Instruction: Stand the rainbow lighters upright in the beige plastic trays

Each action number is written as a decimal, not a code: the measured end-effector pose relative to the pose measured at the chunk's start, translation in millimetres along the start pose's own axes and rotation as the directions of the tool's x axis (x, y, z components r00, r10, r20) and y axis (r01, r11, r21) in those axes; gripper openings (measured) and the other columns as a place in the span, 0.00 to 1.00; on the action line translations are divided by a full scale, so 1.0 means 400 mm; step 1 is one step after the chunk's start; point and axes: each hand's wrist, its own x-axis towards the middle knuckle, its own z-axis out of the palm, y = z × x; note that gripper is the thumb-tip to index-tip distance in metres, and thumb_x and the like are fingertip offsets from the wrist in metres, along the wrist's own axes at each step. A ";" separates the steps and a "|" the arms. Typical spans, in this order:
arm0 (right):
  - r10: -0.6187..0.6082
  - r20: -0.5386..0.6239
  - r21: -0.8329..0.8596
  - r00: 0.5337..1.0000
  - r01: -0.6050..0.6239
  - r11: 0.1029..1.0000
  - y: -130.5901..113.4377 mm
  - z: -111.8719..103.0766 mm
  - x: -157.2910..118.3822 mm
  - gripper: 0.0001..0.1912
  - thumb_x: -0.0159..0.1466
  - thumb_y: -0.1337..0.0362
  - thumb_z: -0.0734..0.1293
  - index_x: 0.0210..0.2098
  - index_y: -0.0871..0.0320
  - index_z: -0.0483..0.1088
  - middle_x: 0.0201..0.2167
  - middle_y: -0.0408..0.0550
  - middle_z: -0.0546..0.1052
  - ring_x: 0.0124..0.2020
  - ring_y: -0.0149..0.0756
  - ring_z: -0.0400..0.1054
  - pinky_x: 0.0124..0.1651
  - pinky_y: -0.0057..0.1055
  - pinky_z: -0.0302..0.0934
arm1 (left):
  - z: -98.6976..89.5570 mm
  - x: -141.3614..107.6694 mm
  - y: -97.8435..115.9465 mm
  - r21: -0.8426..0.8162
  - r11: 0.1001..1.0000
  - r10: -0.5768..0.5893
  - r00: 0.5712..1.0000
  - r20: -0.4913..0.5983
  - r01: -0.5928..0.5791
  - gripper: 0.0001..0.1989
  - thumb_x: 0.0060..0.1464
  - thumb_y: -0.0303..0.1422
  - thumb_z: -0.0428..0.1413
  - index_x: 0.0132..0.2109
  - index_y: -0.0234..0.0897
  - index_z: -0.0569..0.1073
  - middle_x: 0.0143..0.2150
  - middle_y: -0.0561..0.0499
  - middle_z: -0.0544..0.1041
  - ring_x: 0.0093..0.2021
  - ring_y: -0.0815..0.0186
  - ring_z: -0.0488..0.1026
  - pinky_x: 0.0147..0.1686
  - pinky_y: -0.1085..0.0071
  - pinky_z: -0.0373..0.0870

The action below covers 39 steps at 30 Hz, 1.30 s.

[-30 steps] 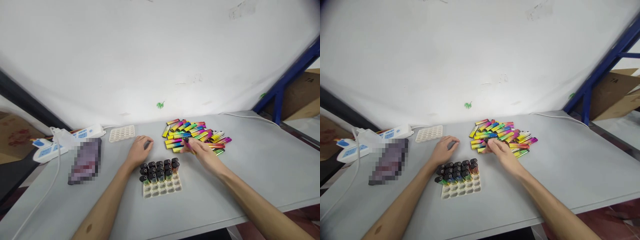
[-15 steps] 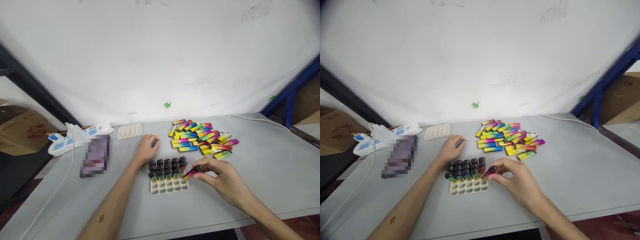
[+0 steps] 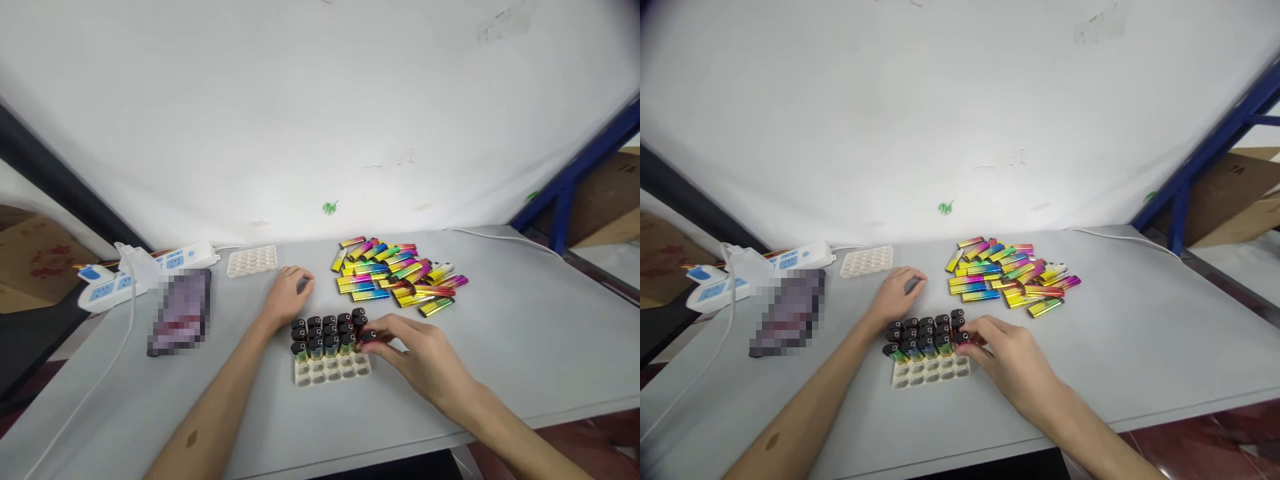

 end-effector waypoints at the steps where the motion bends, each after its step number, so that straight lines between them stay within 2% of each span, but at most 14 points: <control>1: -0.003 0.002 -0.014 1.000 0.003 1.000 0.000 0.002 0.000 0.09 0.62 0.55 0.71 0.40 0.50 0.76 0.37 0.46 0.82 0.35 0.43 0.77 0.38 0.38 0.71 | 0.001 0.001 -0.001 0.000 1.000 0.001 1.000 0.000 -0.001 0.08 0.60 0.34 0.51 0.40 0.41 0.74 0.44 0.48 0.78 0.49 0.58 0.71 0.53 0.57 0.68; 9: 0.053 0.057 -0.187 0.997 -0.041 0.982 -0.025 -0.017 0.010 0.06 0.63 0.58 0.70 0.39 0.50 0.76 0.35 0.45 0.82 0.31 0.40 0.75 0.32 0.34 0.64 | 0.001 0.003 -0.005 0.007 1.000 0.003 1.000 0.014 -0.003 0.09 0.60 0.35 0.50 0.40 0.41 0.75 0.44 0.48 0.78 0.49 0.57 0.71 0.52 0.56 0.68; 12: 0.046 0.116 -0.264 0.992 -0.013 0.964 -0.034 -0.021 0.018 0.05 0.65 0.58 0.69 0.37 0.50 0.76 0.33 0.45 0.81 0.28 0.39 0.73 0.29 0.33 0.58 | 0.001 0.004 -0.003 0.006 1.000 -0.002 1.000 0.012 0.002 0.09 0.60 0.34 0.50 0.40 0.41 0.75 0.44 0.47 0.78 0.49 0.56 0.70 0.53 0.56 0.68; 16: 0.047 0.128 -0.351 0.991 0.001 0.937 -0.040 -0.022 0.021 0.08 0.64 0.57 0.69 0.31 0.51 0.76 0.26 0.45 0.78 0.22 0.35 0.66 0.26 0.31 0.47 | 0.001 0.004 0.000 0.007 1.000 -0.005 1.000 0.013 0.005 0.08 0.60 0.34 0.50 0.40 0.41 0.75 0.44 0.48 0.78 0.49 0.57 0.70 0.53 0.57 0.68; 20: 0.121 0.198 -0.347 0.973 -0.046 0.937 -0.042 -0.069 0.042 0.11 0.62 0.53 0.71 0.28 0.51 0.76 0.26 0.46 0.79 0.25 0.37 0.67 0.26 0.31 0.47 | 0.001 0.002 0.001 0.013 1.000 -0.003 1.000 0.015 0.003 0.08 0.60 0.34 0.50 0.40 0.41 0.74 0.44 0.48 0.78 0.49 0.57 0.70 0.53 0.58 0.68; 22: 0.137 0.168 -0.341 0.976 -0.073 0.937 -0.030 -0.103 0.077 0.14 0.66 0.50 0.66 0.32 0.51 0.76 0.29 0.46 0.79 0.27 0.39 0.68 0.28 0.32 0.50 | 0.000 0.002 0.001 0.014 1.000 -0.002 1.000 0.016 0.002 0.08 0.60 0.34 0.50 0.40 0.41 0.74 0.44 0.48 0.78 0.49 0.57 0.70 0.53 0.58 0.67; 25: 0.131 0.006 -0.376 0.991 -0.119 0.919 0.017 -0.131 0.158 0.18 0.70 0.51 0.59 0.33 0.53 0.75 0.28 0.48 0.78 0.28 0.40 0.67 0.30 0.34 0.53 | -0.001 0.002 0.002 0.014 1.000 0.000 1.000 0.018 0.000 0.08 0.61 0.34 0.50 0.40 0.41 0.74 0.44 0.48 0.78 0.49 0.57 0.71 0.53 0.57 0.68; 27: 0.058 -0.048 -0.449 0.997 -0.073 0.891 0.064 -0.124 0.211 0.16 0.71 0.57 0.58 0.37 0.54 0.75 0.35 0.51 0.78 0.37 0.45 0.69 0.36 0.37 0.59 | -0.002 0.003 0.003 0.014 1.000 -0.003 1.000 0.019 0.002 0.08 0.60 0.34 0.50 0.40 0.41 0.74 0.44 0.48 0.78 0.49 0.57 0.71 0.52 0.57 0.68; 29: -0.057 -0.071 -0.575 0.996 0.006 0.818 0.112 -0.103 0.247 0.13 0.68 0.61 0.60 0.42 0.57 0.76 0.43 0.56 0.76 0.48 0.53 0.65 0.47 0.44 0.60 | -0.002 0.003 0.004 0.012 1.000 -0.008 1.000 0.020 0.008 0.08 0.60 0.34 0.50 0.40 0.41 0.74 0.44 0.48 0.78 0.49 0.56 0.71 0.52 0.57 0.68; 31: -0.095 -0.051 -0.644 0.994 0.040 0.764 0.152 -0.080 0.259 0.14 0.66 0.63 0.62 0.45 0.61 0.76 0.47 0.60 0.74 0.53 0.56 0.61 0.52 0.47 0.60 | -0.002 0.003 0.005 0.010 1.000 -0.015 1.000 0.021 0.014 0.09 0.60 0.34 0.50 0.40 0.41 0.74 0.44 0.48 0.78 0.49 0.56 0.71 0.53 0.57 0.68; 34: -0.111 -0.032 -0.666 0.993 0.062 0.743 0.184 -0.059 0.247 0.13 0.66 0.63 0.63 0.45 0.61 0.76 0.50 0.60 0.71 0.53 0.56 0.60 0.53 0.49 0.61 | -0.004 0.002 0.007 0.006 1.000 -0.023 0.999 0.027 0.023 0.09 0.60 0.34 0.50 0.40 0.41 0.74 0.44 0.48 0.78 0.49 0.56 0.70 0.53 0.57 0.68; 36: -0.146 -0.061 -0.640 0.987 0.074 0.765 0.190 -0.055 0.236 0.12 0.67 0.62 0.63 0.43 0.59 0.75 0.50 0.59 0.71 0.52 0.54 0.61 0.53 0.50 0.61 | -0.006 0.002 0.008 0.004 1.000 -0.027 0.999 0.033 0.027 0.09 0.60 0.35 0.50 0.40 0.41 0.75 0.45 0.48 0.78 0.49 0.56 0.70 0.53 0.57 0.67; 39: -0.176 -0.136 -0.522 0.975 0.081 0.849 0.185 -0.051 0.230 0.10 0.67 0.59 0.64 0.42 0.57 0.74 0.46 0.55 0.73 0.50 0.52 0.62 0.54 0.50 0.62 | -0.007 0.003 0.009 -0.001 0.999 -0.032 0.999 0.044 0.032 0.10 0.61 0.36 0.50 0.41 0.40 0.75 0.45 0.47 0.78 0.49 0.56 0.70 0.54 0.57 0.66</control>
